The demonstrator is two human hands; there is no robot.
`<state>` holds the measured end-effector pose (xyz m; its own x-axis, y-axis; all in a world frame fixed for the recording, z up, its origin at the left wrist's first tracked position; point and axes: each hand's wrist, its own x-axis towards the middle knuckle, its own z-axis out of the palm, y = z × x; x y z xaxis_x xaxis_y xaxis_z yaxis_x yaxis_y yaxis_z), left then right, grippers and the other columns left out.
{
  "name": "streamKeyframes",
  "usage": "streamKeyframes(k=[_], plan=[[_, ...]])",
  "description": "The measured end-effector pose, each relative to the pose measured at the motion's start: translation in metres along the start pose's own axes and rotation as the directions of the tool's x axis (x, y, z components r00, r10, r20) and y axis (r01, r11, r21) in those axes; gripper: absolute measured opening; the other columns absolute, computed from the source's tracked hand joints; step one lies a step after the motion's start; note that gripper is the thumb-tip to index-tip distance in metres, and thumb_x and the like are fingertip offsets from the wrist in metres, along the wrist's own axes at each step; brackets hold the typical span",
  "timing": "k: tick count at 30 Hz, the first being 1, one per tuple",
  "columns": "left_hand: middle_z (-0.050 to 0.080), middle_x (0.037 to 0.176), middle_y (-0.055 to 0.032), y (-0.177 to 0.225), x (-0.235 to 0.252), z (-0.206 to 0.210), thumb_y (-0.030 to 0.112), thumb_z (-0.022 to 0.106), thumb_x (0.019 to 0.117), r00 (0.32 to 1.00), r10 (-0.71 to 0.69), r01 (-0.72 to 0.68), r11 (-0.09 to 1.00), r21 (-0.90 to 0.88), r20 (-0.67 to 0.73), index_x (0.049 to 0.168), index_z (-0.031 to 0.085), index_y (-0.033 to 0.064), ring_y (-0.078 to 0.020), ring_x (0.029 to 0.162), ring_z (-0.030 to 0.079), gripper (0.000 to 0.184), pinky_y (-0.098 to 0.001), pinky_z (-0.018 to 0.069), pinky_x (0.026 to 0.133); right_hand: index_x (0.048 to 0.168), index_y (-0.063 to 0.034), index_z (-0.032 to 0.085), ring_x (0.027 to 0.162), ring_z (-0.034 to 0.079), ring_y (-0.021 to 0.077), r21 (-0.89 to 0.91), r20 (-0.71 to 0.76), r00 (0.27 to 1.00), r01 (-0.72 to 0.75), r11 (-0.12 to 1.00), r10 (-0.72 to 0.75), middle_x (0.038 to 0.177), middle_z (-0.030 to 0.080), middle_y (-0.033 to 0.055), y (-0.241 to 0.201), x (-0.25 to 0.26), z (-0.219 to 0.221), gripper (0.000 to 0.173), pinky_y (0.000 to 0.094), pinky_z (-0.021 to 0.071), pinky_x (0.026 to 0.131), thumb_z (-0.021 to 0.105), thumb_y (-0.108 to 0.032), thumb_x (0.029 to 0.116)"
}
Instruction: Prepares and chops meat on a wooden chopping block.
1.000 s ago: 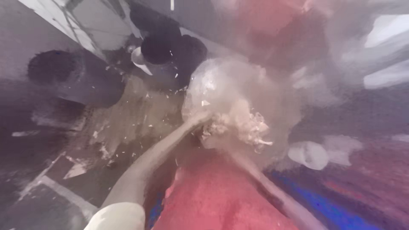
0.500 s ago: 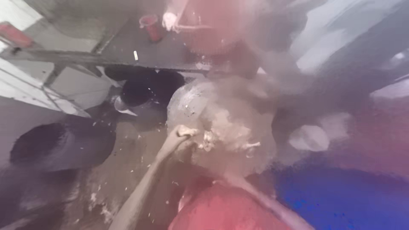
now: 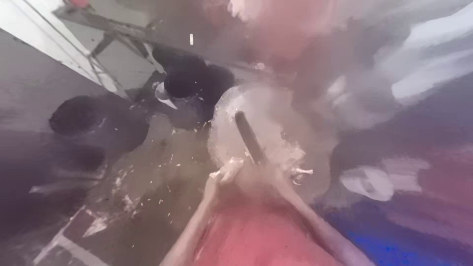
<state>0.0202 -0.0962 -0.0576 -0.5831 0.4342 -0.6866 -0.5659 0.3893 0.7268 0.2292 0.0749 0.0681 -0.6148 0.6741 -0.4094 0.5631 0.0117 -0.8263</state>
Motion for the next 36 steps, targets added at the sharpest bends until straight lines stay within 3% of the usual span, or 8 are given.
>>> streamKeyframes(k=[6,9,14,19,22,25,31,36], plan=[[0.068,0.122,-0.0167,-0.013,0.001,0.002,0.030,0.054,0.1067,0.997,-0.079,0.082,0.982,-0.168,0.022,0.141,0.050,0.0031,-0.0271,0.107,0.070,0.044,-0.0463,0.0609,0.089,0.142,-0.0017,0.053,0.113,0.066,0.0177,-0.017,0.100,0.956,0.277,0.961,-0.274,0.127,0.066,0.0143,-0.004,0.016,0.028,0.056,0.0388,0.0549,0.100,0.058,-0.035,0.0967],[0.065,0.126,-0.0189,-0.016,-0.001,0.003,0.029,0.050,0.1082,0.996,-0.089,0.087,0.985,-0.147,-0.003,0.144,0.047,0.0029,-0.0285,0.109,0.068,0.044,-0.0479,0.0600,0.089,0.145,-0.0066,0.053,0.123,0.062,0.0298,-0.291,0.306,0.952,0.100,0.951,-0.007,0.134,0.063,0.0187,0.050,0.028,0.049,0.054,0.0511,0.0480,0.107,0.045,-0.044,0.1074],[0.069,0.111,-0.0146,0.052,-0.014,-0.009,0.021,0.058,0.1040,0.986,0.107,-0.136,0.962,0.235,0.130,0.134,0.055,-0.0015,-0.0183,0.094,0.069,0.038,-0.0365,0.0593,0.083,0.138,0.0007,0.056,0.117,0.063,0.0300,-0.165,0.305,0.936,-0.127,0.978,0.173,0.126,0.064,0.0228,0.083,0.009,0.011,0.048,0.0479,0.0473,0.105,0.038,-0.036,0.1118],[0.055,0.141,-0.0205,0.104,0.018,0.031,0.045,0.076,0.0886,0.919,0.268,-0.385,0.447,0.808,0.290,0.139,0.059,0.0077,-0.0355,0.125,0.058,0.065,-0.0548,0.0502,0.103,0.123,0.0040,0.061,0.099,0.064,0.0232,-0.161,0.119,0.971,-0.189,0.969,0.209,0.107,0.066,0.0194,0.097,-0.003,-0.006,0.043,0.0417,0.0513,0.094,0.037,-0.029,0.1124],[0.057,0.141,-0.0198,0.097,0.038,0.045,0.048,0.071,0.0908,0.946,0.185,-0.314,0.301,0.901,0.267,0.148,0.049,0.0175,-0.0402,0.122,0.061,0.069,-0.0614,0.0520,0.096,0.127,0.0017,0.062,0.099,0.067,0.0248,-0.166,0.106,0.973,-0.185,0.969,0.204,0.108,0.068,0.0190,0.098,-0.004,-0.004,0.043,0.0445,0.0532,0.093,0.038,-0.031,0.1119],[0.066,0.128,-0.0184,0.102,0.028,0.051,0.043,0.064,0.0963,0.974,0.044,-0.222,0.349,0.910,0.221,0.150,0.044,0.0180,-0.0389,0.114,0.066,0.062,-0.0621,0.0522,0.094,0.132,-0.0003,0.060,0.108,0.066,0.0259,-0.168,0.123,0.962,-0.224,0.960,0.246,0.117,0.068,0.0189,0.091,-0.014,-0.001,0.045,0.0448,0.0518,0.099,0.038,-0.033,0.1119],[0.066,0.114,-0.0217,0.064,0.045,0.060,0.031,0.065,0.0997,0.985,0.076,-0.144,0.861,0.488,0.156,0.142,0.046,0.0010,-0.0279,0.091,0.070,0.056,-0.0458,0.0598,0.082,0.130,-0.0029,0.060,0.092,0.064,0.0119,0.065,0.148,0.987,-0.076,0.995,0.066,0.106,0.067,0.0080,0.058,-0.012,0.010,0.043,0.0333,0.0553,0.086,0.034,-0.031,0.1115],[0.065,0.110,-0.0202,0.055,0.036,0.068,0.029,0.067,0.1004,0.991,0.103,-0.129,0.902,0.412,0.084,0.139,0.047,0.0007,-0.0251,0.083,0.070,0.052,-0.0417,0.0617,0.073,0.129,0.0020,0.057,0.079,0.060,0.0138,0.075,0.192,0.979,-0.091,0.993,0.075,0.093,0.062,0.0092,0.022,0.031,0.037,0.042,0.0315,0.0541,0.074,0.037,-0.030,0.1113]])
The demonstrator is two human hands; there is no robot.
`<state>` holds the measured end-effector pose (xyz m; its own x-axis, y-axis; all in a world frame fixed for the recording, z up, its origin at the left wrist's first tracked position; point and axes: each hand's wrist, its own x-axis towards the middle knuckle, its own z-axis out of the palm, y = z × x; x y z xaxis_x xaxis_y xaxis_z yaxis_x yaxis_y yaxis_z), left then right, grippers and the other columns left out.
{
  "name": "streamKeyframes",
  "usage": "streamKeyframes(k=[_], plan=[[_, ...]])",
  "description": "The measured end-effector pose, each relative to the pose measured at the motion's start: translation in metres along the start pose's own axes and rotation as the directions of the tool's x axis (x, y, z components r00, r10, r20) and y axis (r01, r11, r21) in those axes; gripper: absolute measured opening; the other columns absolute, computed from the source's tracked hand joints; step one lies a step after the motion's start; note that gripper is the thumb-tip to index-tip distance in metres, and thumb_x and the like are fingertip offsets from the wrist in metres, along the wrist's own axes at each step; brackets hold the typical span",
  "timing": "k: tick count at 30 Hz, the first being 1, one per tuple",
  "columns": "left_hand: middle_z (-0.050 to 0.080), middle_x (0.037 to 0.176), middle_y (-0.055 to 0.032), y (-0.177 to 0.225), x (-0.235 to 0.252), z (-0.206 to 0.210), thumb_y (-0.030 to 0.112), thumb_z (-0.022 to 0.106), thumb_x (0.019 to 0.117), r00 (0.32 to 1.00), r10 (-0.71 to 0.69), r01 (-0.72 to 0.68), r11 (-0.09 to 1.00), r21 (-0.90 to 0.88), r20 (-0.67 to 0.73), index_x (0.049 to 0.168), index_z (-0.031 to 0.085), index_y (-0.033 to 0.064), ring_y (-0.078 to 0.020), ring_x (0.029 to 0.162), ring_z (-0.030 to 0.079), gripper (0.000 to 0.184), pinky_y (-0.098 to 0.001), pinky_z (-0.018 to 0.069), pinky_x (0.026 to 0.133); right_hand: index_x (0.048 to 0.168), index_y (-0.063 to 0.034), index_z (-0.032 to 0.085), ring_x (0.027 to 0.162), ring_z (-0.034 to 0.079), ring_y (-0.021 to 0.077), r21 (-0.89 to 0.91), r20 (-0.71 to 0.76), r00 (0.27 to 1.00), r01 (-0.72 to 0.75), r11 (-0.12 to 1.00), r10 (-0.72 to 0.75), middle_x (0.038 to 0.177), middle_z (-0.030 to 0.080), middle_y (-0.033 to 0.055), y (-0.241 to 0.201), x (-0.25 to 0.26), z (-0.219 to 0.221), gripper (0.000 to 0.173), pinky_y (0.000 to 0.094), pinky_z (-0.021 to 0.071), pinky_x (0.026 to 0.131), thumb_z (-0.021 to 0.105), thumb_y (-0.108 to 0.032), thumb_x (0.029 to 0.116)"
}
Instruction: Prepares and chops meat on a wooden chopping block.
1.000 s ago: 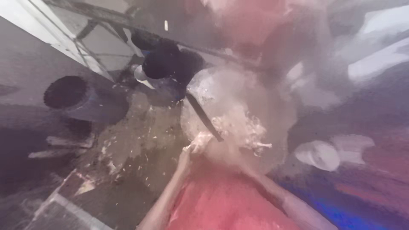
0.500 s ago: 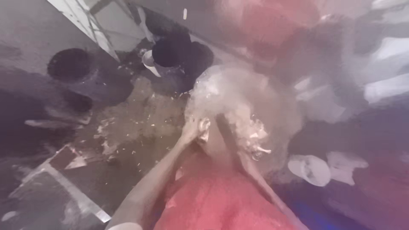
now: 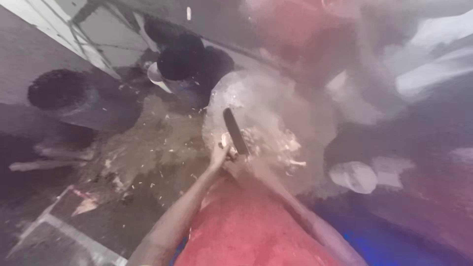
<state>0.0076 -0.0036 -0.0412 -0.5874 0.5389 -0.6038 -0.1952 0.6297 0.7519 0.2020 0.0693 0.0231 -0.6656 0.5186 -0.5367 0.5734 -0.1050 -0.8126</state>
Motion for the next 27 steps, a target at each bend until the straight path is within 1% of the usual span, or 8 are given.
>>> streamKeyframes(k=[2,4,7,12,17,21,24,27], plan=[[0.067,0.107,-0.0196,-0.006,0.003,-0.001,0.028,0.067,0.0991,0.999,0.043,-0.043,0.999,0.026,-0.008,0.140,0.046,0.0002,-0.0248,0.082,0.071,0.053,-0.0425,0.0624,0.073,0.138,0.0002,0.055,0.098,0.066,0.0251,-0.087,0.033,0.997,-0.070,0.994,0.073,0.111,0.066,0.0187,0.007,0.019,0.010,0.049,0.0438,0.0544,0.092,0.038,-0.037,0.1108],[0.067,0.108,-0.0188,-0.007,0.002,0.000,0.026,0.069,0.0958,0.998,0.052,-0.050,0.995,0.082,-0.025,0.141,0.045,0.0024,-0.0264,0.087,0.071,0.057,-0.0463,0.0611,0.077,0.137,0.0003,0.054,0.091,0.064,0.0227,-0.127,0.025,0.997,-0.074,0.989,0.078,0.105,0.065,0.0163,0.019,0.018,0.018,0.048,0.0416,0.0540,0.087,0.036,-0.037,0.1114],[0.067,0.115,-0.0203,-0.002,-0.006,0.003,0.025,0.072,0.0928,0.998,0.010,0.001,0.985,0.174,-0.066,0.142,0.046,0.0062,-0.0337,0.099,0.068,0.058,-0.0554,0.0563,0.087,0.144,0.0014,0.049,0.106,0.066,0.0249,-0.181,0.053,0.995,-0.072,0.981,0.083,0.120,0.066,0.0203,0.037,-0.014,0.011,0.050,0.0435,0.0528,0.097,0.038,-0.034,0.1115],[0.064,0.123,-0.0233,-0.002,-0.004,-0.007,0.030,0.068,0.0976,0.997,0.026,-0.023,0.999,0.040,-0.067,0.145,0.044,0.0050,-0.0333,0.105,0.068,0.059,-0.0530,0.0560,0.091,0.136,-0.0052,0.060,0.113,0.065,0.0133,-0.062,0.212,0.969,-0.120,0.991,0.130,0.124,0.069,0.0101,0.069,-0.067,-0.022,0.048,0.0351,0.0529,0.102,0.031,-0.035,0.1122],[0.066,0.125,-0.0168,-0.003,-0.001,-0.045,0.038,0.065,0.0993,0.976,0.198,-0.155,0.924,0.350,-0.091,0.146,0.047,0.0128,-0.0330,0.106,0.069,0.056,-0.0555,0.0561,0.091,0.130,-0.0060,0.062,0.093,0.067,0.0190,-0.261,0.017,0.989,-0.136,0.956,0.145,0.104,0.069,0.0118,0.064,-0.072,-0.044,0.042,0.0413,0.0561,0.088,0.039,-0.035,0.1111],[0.049,0.150,-0.0197,-0.013,0.005,-0.054,0.043,0.068,0.0965,0.950,0.309,-0.269,0.766,0.584,0.033,0.150,0.047,0.0132,-0.0382,0.125,0.060,0.065,-0.0571,0.0522,0.101,0.143,-0.0035,0.052,0.091,0.068,0.0253,-0.273,-0.165,0.985,-0.099,0.957,0.055,0.107,0.068,0.0165,0.025,-0.053,-0.028,0.051,0.0461,0.0568,0.086,0.040,-0.040,0.1096],[0.063,0.135,-0.0150,-0.011,0.004,-0.052,0.034,0.058,0.1025,0.957,0.262,-0.285,0.750,0.597,0.127,0.143,0.054,0.0140,-0.0336,0.121,0.064,0.045,-0.0572,0.0520,0.100,0.138,-0.0027,0.054,0.074,0.065,0.0191,-0.167,-0.226,0.968,0.067,0.984,-0.104,0.092,0.066,0.0111,-0.008,-0.040,-0.023,0.049,0.0414,0.0577,0.071,0.039,-0.037,0.1077],[0.069,0.118,-0.0152,0.000,-0.022,-0.058,0.033,0.057,0.1034,0.974,0.161,-0.208,0.912,0.352,0.159,0.138,0.054,0.0104,-0.0280,0.103,0.069,0.041,-0.0520,0.0565,0.091,0.132,0.0037,0.056,0.080,0.063,0.0095,-0.120,-0.210,0.920,0.312,0.943,-0.331,0.095,0.067,0.0078,-0.054,-0.053,-0.031,0.055,0.0323,0.0570,0.076,0.040,-0.041,0.1044]])
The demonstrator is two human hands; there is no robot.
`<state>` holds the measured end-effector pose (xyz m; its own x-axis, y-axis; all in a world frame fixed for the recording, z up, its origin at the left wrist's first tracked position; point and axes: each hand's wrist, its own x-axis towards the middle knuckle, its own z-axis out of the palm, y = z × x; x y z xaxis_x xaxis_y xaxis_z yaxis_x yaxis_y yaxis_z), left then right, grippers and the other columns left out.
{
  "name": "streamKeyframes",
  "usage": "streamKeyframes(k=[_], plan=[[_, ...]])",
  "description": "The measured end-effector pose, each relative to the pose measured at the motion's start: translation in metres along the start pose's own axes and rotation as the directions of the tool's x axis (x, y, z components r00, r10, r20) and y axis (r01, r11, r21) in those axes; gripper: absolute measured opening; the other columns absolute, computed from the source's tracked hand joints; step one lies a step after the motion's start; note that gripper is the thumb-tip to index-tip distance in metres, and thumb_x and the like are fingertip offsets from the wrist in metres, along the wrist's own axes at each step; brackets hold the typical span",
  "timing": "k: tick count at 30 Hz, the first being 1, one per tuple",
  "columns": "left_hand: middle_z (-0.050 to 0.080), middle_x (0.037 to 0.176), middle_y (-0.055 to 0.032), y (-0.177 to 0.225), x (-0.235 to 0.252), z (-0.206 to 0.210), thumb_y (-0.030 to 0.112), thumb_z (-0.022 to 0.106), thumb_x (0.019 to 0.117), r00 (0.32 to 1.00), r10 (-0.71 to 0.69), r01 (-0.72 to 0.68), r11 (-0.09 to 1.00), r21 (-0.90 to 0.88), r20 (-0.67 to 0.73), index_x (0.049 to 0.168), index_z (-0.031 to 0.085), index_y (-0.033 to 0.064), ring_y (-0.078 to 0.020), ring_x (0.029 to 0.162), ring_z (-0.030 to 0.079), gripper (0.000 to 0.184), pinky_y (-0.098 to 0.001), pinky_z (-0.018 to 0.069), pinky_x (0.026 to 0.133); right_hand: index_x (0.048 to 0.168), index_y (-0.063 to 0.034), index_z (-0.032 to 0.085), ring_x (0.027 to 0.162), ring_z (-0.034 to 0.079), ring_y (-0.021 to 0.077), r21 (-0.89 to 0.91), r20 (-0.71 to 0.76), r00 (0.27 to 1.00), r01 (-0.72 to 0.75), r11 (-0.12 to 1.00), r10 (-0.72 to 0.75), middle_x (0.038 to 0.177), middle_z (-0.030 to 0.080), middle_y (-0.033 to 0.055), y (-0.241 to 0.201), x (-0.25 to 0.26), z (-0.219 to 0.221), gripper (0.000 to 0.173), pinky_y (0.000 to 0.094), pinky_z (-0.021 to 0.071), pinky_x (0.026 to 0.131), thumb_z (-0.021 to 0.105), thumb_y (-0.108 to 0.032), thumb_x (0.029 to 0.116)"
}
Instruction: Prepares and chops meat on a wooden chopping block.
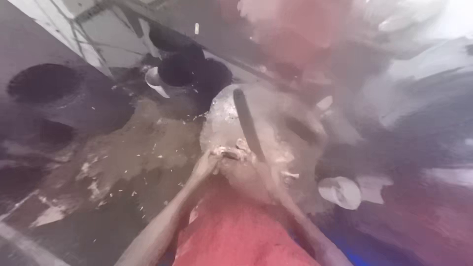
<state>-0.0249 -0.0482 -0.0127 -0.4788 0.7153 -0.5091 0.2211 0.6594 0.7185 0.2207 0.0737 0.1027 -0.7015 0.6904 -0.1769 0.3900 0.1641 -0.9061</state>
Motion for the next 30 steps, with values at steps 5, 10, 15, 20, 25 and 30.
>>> streamKeyframes(k=[5,10,15,20,25,30], plan=[[0.065,0.117,-0.0120,-0.016,-0.044,0.012,0.020,0.053,0.1060,0.993,0.027,0.013,0.941,-0.339,0.114,0.135,0.051,0.0019,-0.0139,0.094,0.066,0.034,-0.0335,0.0571,0.084,0.139,0.0108,0.051,0.113,0.064,0.0181,0.021,0.069,0.997,0.027,0.999,-0.029,0.126,0.065,0.0218,0.010,-0.003,0.026,0.067,0.0336,0.0521,0.102,0.065,-0.033,0.0903],[0.067,0.103,-0.0104,-0.022,-0.052,0.027,0.020,0.054,0.1038,0.992,-0.048,0.095,0.888,-0.450,0.116,0.134,0.051,0.0033,-0.0139,0.081,0.066,0.035,-0.0327,0.0576,0.073,0.141,-0.0012,0.054,0.116,0.065,0.0318,-0.346,0.242,0.884,-0.307,0.886,0.401,0.126,0.065,0.0219,0.085,0.010,0.047,0.056,0.0507,0.0506,0.104,0.041,-0.045,0.1088],[0.066,0.102,-0.0083,-0.034,-0.054,0.037,0.023,0.052,0.1051,0.987,-0.013,0.090,0.876,-0.474,0.162,0.135,0.050,0.0034,-0.0118,0.081,0.064,0.035,-0.0310,0.0563,0.074,0.137,0.0038,0.055,0.101,0.067,0.0229,-0.114,0.196,0.975,-0.085,0.990,0.107,0.113,0.068,0.0183,0.028,0.003,0.032,0.048,0.0423,0.0551,0.094,0.049,-0.031,0.1040],[0.066,0.113,-0.0088,-0.035,-0.050,0.044,0.020,0.053,0.1057,0.980,0.000,0.087,0.899,-0.429,0.199,0.137,0.050,0.0033,-0.0117,0.091,0.067,0.035,-0.0312,0.0578,0.081,0.137,-0.0010,0.059,0.110,0.066,0.0243,-0.163,0.249,0.961,-0.084,0.983,0.123,0.121,0.068,0.0183,0.064,0.005,0.052,0.052,0.0442,0.0524,0.101,0.051,-0.040,0.1037],[0.067,0.105,-0.0104,-0.042,-0.054,0.047,0.021,0.054,0.1037,0.978,0.011,0.088,0.882,-0.464,0.207,0.134,0.051,0.0036,-0.0163,0.084,0.067,0.035,-0.0357,0.0590,0.076,0.134,-0.0031,0.060,0.110,0.067,0.0293,-0.376,0.314,0.893,-0.196,0.906,0.324,0.117,0.068,0.0186,0.080,0.007,0.050,0.057,0.0506,0.0520,0.100,0.041,-0.050,0.1073],[0.069,0.108,-0.0083,-0.042,-0.053,0.050,0.017,0.055,0.1045,0.983,-0.021,0.101,0.894,-0.436,0.184,0.136,0.051,0.0038,-0.0124,0.087,0.068,0.034,-0.0320,0.0589,0.078,0.138,-0.0079,0.059,0.100,0.069,0.0234,-0.249,0.349,0.918,-0.104,0.963,0.189,0.110,0.071,0.0135,0.031,0.003,0.040,0.052,0.0462,0.0556,0.092,0.044,-0.047,0.1060]])
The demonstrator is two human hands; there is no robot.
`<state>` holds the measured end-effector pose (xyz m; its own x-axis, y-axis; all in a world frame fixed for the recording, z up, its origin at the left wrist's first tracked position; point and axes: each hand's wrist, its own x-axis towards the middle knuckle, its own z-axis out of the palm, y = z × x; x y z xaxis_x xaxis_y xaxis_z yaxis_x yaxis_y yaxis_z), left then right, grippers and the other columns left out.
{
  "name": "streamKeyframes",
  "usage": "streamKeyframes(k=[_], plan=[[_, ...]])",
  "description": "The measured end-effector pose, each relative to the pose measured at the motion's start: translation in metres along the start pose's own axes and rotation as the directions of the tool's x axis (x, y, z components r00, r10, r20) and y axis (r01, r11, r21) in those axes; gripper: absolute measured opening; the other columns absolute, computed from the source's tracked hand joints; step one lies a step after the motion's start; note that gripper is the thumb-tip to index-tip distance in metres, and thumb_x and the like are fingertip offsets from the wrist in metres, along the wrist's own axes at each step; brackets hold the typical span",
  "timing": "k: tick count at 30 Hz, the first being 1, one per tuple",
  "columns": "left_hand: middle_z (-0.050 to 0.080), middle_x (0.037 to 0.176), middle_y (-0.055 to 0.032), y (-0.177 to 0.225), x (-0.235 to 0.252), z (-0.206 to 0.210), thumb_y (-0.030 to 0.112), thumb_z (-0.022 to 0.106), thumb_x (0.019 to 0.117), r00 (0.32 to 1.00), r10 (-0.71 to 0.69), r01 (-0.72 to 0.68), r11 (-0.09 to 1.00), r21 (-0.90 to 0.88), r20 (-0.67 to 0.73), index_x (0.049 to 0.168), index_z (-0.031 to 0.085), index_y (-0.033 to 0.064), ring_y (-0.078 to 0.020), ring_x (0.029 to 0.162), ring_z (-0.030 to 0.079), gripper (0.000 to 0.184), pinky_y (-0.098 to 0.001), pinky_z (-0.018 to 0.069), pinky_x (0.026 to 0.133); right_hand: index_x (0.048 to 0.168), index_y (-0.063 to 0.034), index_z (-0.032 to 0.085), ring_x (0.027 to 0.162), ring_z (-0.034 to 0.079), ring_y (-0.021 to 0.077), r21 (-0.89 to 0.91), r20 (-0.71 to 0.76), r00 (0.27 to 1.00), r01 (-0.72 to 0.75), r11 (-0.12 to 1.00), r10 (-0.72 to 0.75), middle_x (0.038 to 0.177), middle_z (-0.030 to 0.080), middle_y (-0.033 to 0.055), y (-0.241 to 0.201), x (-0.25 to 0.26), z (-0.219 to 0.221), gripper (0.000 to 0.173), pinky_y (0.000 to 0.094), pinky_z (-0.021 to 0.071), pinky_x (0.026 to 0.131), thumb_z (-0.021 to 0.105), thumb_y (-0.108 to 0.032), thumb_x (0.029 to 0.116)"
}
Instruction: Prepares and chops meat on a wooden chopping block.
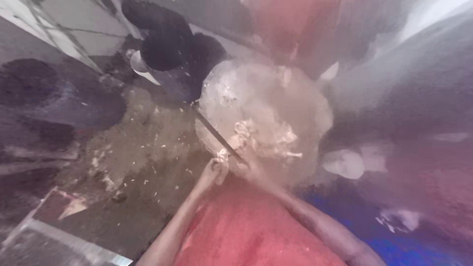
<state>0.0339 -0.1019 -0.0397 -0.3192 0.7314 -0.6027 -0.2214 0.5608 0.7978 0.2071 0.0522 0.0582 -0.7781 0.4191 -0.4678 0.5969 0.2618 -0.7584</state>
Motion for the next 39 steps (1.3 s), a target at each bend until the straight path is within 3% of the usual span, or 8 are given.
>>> streamKeyframes(k=[8,12,16,20,25,28,33,39], plan=[[0.067,0.105,-0.0069,0.049,-0.012,-0.012,0.017,0.057,0.1008,0.997,0.065,-0.071,0.992,0.109,0.051,0.130,0.055,0.0058,-0.0116,0.084,0.066,0.031,-0.0310,0.0573,0.075,0.136,0.0005,0.060,0.119,0.064,0.0288,0.082,0.056,0.989,-0.142,0.986,0.138,0.127,0.066,0.0211,0.083,0.002,0.024,0.054,0.0483,0.0481,0.108,0.041,-0.042,0.1094],[0.065,0.126,-0.0128,0.057,0.015,-0.022,0.023,0.063,0.0995,0.991,0.103,-0.128,0.908,0.399,0.082,0.142,0.051,0.0130,-0.0210,0.108,0.067,0.045,-0.0426,0.0558,0.095,0.136,0.0038,0.057,0.108,0.066,0.0310,0.112,-0.094,0.951,-0.285,0.952,0.296,0.117,0.067,0.0232,0.059,-0.003,-0.004,0.048,0.0470,0.0510,0.099,0.044,-0.034,0.1102],[0.070,0.117,-0.0174,0.043,0.046,-0.020,0.034,0.059,0.1024,0.992,0.024,0.060,0.773,0.632,-0.124,0.140,0.054,0.0137,-0.0333,0.104,0.070,0.043,-0.0555,0.0553,0.092,0.141,-0.0018,0.054,0.102,0.068,0.0229,0.146,-0.243,0.965,-0.062,0.987,0.097,0.115,0.069,0.0169,0.008,-0.014,-0.024,0.045,0.0430,0.0553,0.094,0.047,-0.027,0.1050],[0.070,0.114,-0.0149,0.033,0.044,-0.014,0.031,0.064,0.1005,0.992,0.047,0.022,0.844,0.535,-0.114,0.132,0.059,0.0084,-0.0263,0.101,0.070,0.039,-0.0494,0.0570,0.091,0.149,-0.0040,0.049,0.129,0.059,0.0219,0.123,-0.122,0.991,-0.041,0.991,0.056,0.140,0.060,0.0172,0.011,-0.022,-0.010,0.057,0.0398,0.0450,0.113,0.058,-0.035,0.1021],[0.066,0.088,-0.0098,0.033,0.034,0.007,0.019,0.054,0.1043,0.975,-0.060,0.105,0.972,0.210,-0.212,0.119,0.060,0.0002,-0.0155,0.069,0.063,0.025,-0.0344,0.0561,0.064,0.142,-0.0010,0.053,0.118,0.064,0.0321,0.036,0.047,0.974,-0.224,0.974,0.222,0.128,0.064,0.0220,0.059,-0.007,0.009,0.058,0.0511,0.0485,0.106,0.040,-0.047,0.1091],[0.069,0.092,-0.0103,0.026,0.011,0.032,0.022,0.048,0.1090,0.989,-0.149,0.149,0.988,0.037,-0.025,0.125,0.056,-0.0001,-0.0156,0.060,0.066,0.028,-0.0311,0.0587,0.055,0.140,-0.0031,0.054,0.102,0.067,0.0266,0.070,-0.014,0.981,-0.190,0.979,0.191,0.114,0.068,0.0175,0.033,-0.018,-0.005,0.053,0.0468,0.0536,0.095,0.044,-0.045,0.1078],[0.074,0.098,-0.0021,-0.012,-0.004,0.050,0.028,0.056,0.1060,0.975,-0.061,0.025,0.986,0.167,0.212,0.128,0.061,0.0080,-0.0109,0.081,0.070,0.030,-0.0308,0.0604,0.075,0.132,-0.0019,0.060,0.095,0.068,0.0175,0.147,-0.078,0.997,0.030,0.989,-0.018,0.106,0.070,0.0118,0.009,-0.039,-0.019,0.058,0.0398,0.0569,0.089,0.048,-0.051,0.1033],[0.070,0.122,-0.0022,0.000,-0.001,0.048,0.028,0.058,0.1026,0.986,0.118,-0.164,0.800,0.577,0.117,0.131,0.066,0.0174,-0.0140,0.111,0.067,0.031,-0.0383,0.0545,0.099,0.131,-0.0037,0.061,0.104,0.068,0.0305,0.006,0.199,0.940,-0.284,0.959,0.277,0.112,0.068,0.0194,0.101,-0.030,0.021,0.061,0.0537,0.0532,0.095,0.032,-0.052,0.1092]])
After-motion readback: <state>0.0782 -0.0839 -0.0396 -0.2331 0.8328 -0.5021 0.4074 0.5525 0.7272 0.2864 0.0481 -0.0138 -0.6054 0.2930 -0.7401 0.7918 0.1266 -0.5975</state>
